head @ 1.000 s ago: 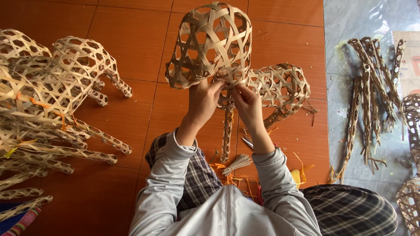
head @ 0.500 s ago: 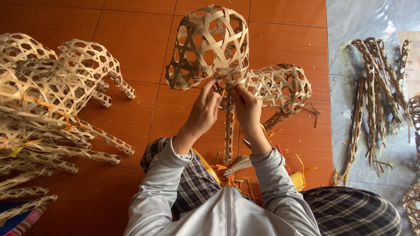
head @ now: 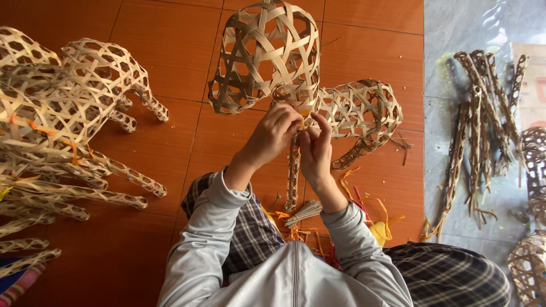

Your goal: Assembling a woven bamboo giraffe structure using plastic ties and scissors.

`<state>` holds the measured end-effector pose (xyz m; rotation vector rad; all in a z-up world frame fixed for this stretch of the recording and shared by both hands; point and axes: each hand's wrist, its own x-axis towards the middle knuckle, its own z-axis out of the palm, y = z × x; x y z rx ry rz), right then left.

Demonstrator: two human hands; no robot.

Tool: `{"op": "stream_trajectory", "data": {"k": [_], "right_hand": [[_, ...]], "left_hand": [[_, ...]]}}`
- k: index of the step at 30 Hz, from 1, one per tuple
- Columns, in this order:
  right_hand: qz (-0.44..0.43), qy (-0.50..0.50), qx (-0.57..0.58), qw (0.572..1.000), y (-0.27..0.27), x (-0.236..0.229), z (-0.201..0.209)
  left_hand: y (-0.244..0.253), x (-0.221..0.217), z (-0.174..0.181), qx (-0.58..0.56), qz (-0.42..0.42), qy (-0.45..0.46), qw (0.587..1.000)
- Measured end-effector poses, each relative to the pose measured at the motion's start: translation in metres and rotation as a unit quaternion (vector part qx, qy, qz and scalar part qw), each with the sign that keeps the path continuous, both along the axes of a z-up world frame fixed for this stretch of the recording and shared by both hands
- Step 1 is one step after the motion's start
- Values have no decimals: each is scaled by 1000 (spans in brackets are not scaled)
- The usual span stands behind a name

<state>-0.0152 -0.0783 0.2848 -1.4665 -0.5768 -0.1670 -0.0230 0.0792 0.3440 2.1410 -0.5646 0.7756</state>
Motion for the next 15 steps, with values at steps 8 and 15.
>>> {"op": "stream_trajectory", "data": {"k": [8,15], "right_hand": [[-65,-144,-230,960,-22,21,48],[-17,-347,-221,911,-27,34,81]], "left_hand": [[3,-8,0,43,9,-27,999],[5,-8,3,-101,-37,72,992]]}}
